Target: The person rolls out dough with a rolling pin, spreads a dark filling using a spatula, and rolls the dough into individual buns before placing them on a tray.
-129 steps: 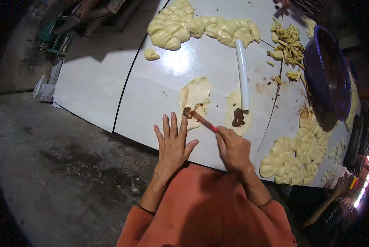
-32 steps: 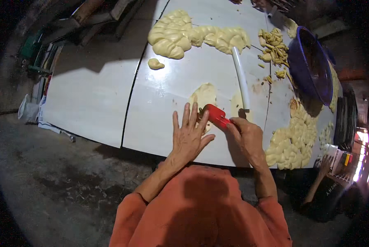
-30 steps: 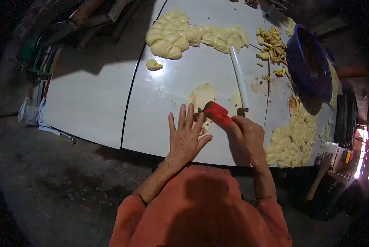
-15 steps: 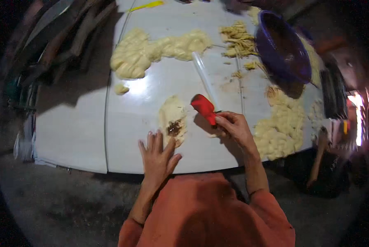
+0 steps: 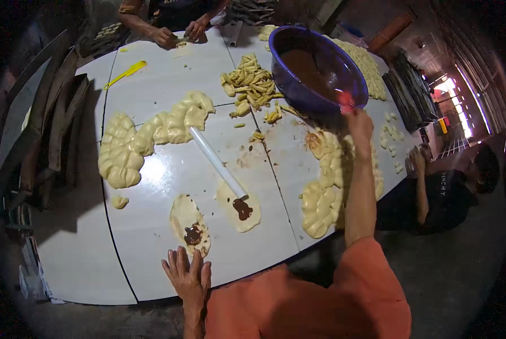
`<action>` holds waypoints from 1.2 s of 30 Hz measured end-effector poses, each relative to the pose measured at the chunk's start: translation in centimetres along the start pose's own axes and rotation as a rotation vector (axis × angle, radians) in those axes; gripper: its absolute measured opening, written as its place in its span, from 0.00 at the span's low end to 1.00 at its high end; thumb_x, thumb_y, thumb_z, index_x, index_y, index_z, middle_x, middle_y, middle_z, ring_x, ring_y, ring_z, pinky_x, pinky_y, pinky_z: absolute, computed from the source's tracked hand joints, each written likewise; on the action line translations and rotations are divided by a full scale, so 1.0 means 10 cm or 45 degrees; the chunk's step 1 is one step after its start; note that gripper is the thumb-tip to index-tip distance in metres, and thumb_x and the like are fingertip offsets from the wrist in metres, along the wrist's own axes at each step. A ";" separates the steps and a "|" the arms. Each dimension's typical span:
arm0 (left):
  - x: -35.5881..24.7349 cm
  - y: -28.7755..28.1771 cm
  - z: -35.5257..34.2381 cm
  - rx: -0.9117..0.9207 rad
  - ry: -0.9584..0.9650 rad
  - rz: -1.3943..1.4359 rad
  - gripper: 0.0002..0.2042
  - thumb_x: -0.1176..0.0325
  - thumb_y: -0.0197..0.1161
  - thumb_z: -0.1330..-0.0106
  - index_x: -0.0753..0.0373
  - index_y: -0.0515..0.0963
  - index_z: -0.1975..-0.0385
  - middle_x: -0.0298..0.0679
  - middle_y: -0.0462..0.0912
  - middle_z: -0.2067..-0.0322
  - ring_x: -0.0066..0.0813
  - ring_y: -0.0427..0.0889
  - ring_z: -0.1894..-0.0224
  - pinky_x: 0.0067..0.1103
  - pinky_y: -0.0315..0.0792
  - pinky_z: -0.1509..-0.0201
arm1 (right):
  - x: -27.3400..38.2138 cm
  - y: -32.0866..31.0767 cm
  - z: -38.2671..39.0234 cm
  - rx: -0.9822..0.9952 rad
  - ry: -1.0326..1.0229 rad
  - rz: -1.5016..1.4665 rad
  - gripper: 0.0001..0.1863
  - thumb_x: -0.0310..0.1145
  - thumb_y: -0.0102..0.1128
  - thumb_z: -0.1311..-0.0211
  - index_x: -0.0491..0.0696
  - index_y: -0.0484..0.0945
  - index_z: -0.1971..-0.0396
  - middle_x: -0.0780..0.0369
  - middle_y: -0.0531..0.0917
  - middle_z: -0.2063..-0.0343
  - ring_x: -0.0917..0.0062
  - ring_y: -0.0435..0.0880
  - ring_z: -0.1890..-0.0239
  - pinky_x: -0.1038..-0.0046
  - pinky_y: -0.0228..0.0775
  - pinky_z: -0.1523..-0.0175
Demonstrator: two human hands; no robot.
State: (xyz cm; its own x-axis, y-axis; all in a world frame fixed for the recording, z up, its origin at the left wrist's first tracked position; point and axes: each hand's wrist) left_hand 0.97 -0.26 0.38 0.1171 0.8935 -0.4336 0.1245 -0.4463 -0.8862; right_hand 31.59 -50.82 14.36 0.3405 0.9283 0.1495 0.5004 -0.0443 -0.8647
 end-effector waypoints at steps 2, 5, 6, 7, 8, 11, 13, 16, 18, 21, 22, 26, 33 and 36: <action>0.01 -0.04 0.02 0.013 -0.040 -0.023 0.21 0.59 0.68 0.35 0.52 0.81 0.41 0.57 0.69 0.33 0.65 0.58 0.26 0.61 0.46 0.25 | 0.53 0.03 -0.01 0.049 -0.075 0.023 0.16 0.41 0.64 0.35 0.44 0.86 0.59 0.49 0.88 0.68 0.53 0.88 0.64 0.55 0.78 0.56; 0.01 -0.02 0.01 0.008 -0.025 -0.023 0.20 0.59 0.68 0.35 0.52 0.82 0.42 0.56 0.69 0.33 0.65 0.58 0.26 0.61 0.47 0.25 | 0.74 -0.13 -0.13 0.016 -0.208 0.114 0.13 0.37 0.59 0.34 0.46 0.86 0.59 0.47 0.87 0.67 0.51 0.88 0.60 0.53 0.78 0.55; 0.02 0.00 0.03 -0.004 -0.007 -0.009 0.19 0.59 0.67 0.34 0.51 0.82 0.43 0.55 0.69 0.33 0.64 0.58 0.26 0.61 0.47 0.25 | 0.77 -0.15 -0.14 -0.059 -0.261 0.172 0.12 0.34 0.57 0.34 0.46 0.87 0.60 0.45 0.87 0.66 0.51 0.88 0.59 0.52 0.79 0.54; 0.02 0.00 0.02 -0.013 -0.010 -0.012 0.19 0.59 0.67 0.34 0.51 0.82 0.43 0.55 0.69 0.33 0.64 0.58 0.26 0.61 0.47 0.25 | 0.75 -0.11 -0.12 -0.064 -0.266 0.165 0.12 0.34 0.57 0.34 0.46 0.87 0.60 0.45 0.87 0.66 0.51 0.88 0.59 0.52 0.79 0.54; 0.01 0.02 0.03 -0.013 -0.018 -0.022 0.19 0.58 0.67 0.33 0.50 0.82 0.43 0.52 0.70 0.33 0.62 0.59 0.26 0.61 0.48 0.25 | 0.68 -0.06 -0.04 0.060 -0.404 0.347 0.12 0.31 0.56 0.36 0.47 0.87 0.60 0.46 0.87 0.67 0.53 0.89 0.61 0.54 0.80 0.56; 0.02 0.03 0.05 -0.054 -0.051 -0.031 0.17 0.56 0.67 0.32 0.48 0.84 0.44 0.49 0.71 0.33 0.59 0.59 0.26 0.60 0.49 0.25 | 0.56 -0.26 0.20 0.177 -0.571 0.528 0.11 0.28 0.57 0.36 0.46 0.88 0.59 0.48 0.87 0.69 0.58 0.90 0.64 0.56 0.81 0.60; -0.03 -0.01 0.01 -0.017 -0.067 -0.034 0.18 0.57 0.68 0.32 0.48 0.83 0.43 0.49 0.71 0.32 0.58 0.59 0.26 0.60 0.48 0.24 | 0.51 -0.52 0.20 0.179 -0.565 0.548 0.11 0.29 0.58 0.35 0.46 0.88 0.60 0.48 0.87 0.70 0.60 0.90 0.66 0.57 0.82 0.62; -0.03 -0.01 0.01 -0.021 -0.070 0.017 0.18 0.59 0.69 0.33 0.49 0.83 0.44 0.47 0.71 0.32 0.57 0.59 0.26 0.59 0.47 0.24 | 0.34 -0.62 0.06 0.055 -0.399 0.186 0.13 0.37 0.61 0.30 0.44 0.88 0.58 0.50 0.86 0.74 0.62 0.89 0.69 0.58 0.80 0.63; -0.05 -0.03 0.00 -0.011 -0.049 0.038 0.17 0.60 0.68 0.33 0.51 0.84 0.45 0.51 0.71 0.33 0.61 0.60 0.27 0.60 0.47 0.25 | 0.13 -0.51 0.07 0.192 -0.303 0.199 0.14 0.38 0.60 0.29 0.44 0.88 0.57 0.50 0.86 0.74 0.62 0.89 0.70 0.59 0.78 0.64; 0.00 -0.05 0.00 0.006 -0.055 0.036 0.17 0.62 0.68 0.35 0.53 0.84 0.47 0.53 0.72 0.36 0.64 0.62 0.29 0.61 0.48 0.25 | 0.20 -0.48 0.37 0.398 -0.016 -0.386 0.25 0.52 0.60 0.31 0.41 0.87 0.58 0.54 0.85 0.77 0.65 0.87 0.75 0.61 0.75 0.64; 0.00 -0.04 0.01 -0.014 -0.042 0.043 0.16 0.63 0.69 0.36 0.53 0.84 0.48 0.53 0.73 0.36 0.64 0.62 0.29 0.61 0.48 0.25 | 0.25 -0.45 0.56 0.402 0.113 -0.498 0.27 0.54 0.63 0.34 0.42 0.86 0.55 0.53 0.86 0.75 0.65 0.86 0.76 0.62 0.76 0.63; 0.00 -0.02 0.02 -0.035 -0.036 0.057 0.17 0.66 0.71 0.40 0.52 0.85 0.50 0.50 0.74 0.37 0.62 0.63 0.29 0.61 0.49 0.25 | 0.38 0.21 1.11 0.508 0.216 -0.556 0.25 0.47 0.63 0.35 0.45 0.81 0.45 0.48 0.88 0.61 0.55 0.88 0.56 0.59 0.77 0.50; -0.02 -0.05 -0.01 -0.021 -0.082 0.036 0.15 0.66 0.71 0.40 0.53 0.86 0.51 0.49 0.75 0.38 0.60 0.65 0.30 0.59 0.52 0.26 | 0.85 0.67 1.08 0.216 -0.058 -0.231 0.19 0.36 0.61 0.33 0.47 0.79 0.44 0.51 0.81 0.51 0.53 0.83 0.49 0.54 0.77 0.47; -0.02 -0.04 0.01 -0.022 -0.095 0.008 0.15 0.67 0.72 0.39 0.53 0.86 0.51 0.48 0.77 0.38 0.58 0.68 0.31 0.59 0.56 0.28 | 1.02 0.91 0.77 0.411 -0.310 -0.435 0.20 0.36 0.62 0.35 0.48 0.79 0.44 0.53 0.81 0.53 0.54 0.83 0.51 0.54 0.77 0.47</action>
State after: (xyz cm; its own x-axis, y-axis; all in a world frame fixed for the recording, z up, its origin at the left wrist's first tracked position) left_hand 0.78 -0.30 0.82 0.0439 0.8918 -0.4504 0.1408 -0.4519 -0.8809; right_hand 33.48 -38.87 4.28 -0.0135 0.9306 0.3658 0.2671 0.3559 -0.8955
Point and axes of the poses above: each hand's wrist, its own z-axis away from the middle knuckle, its own y-axis out of the palm, x = y × z
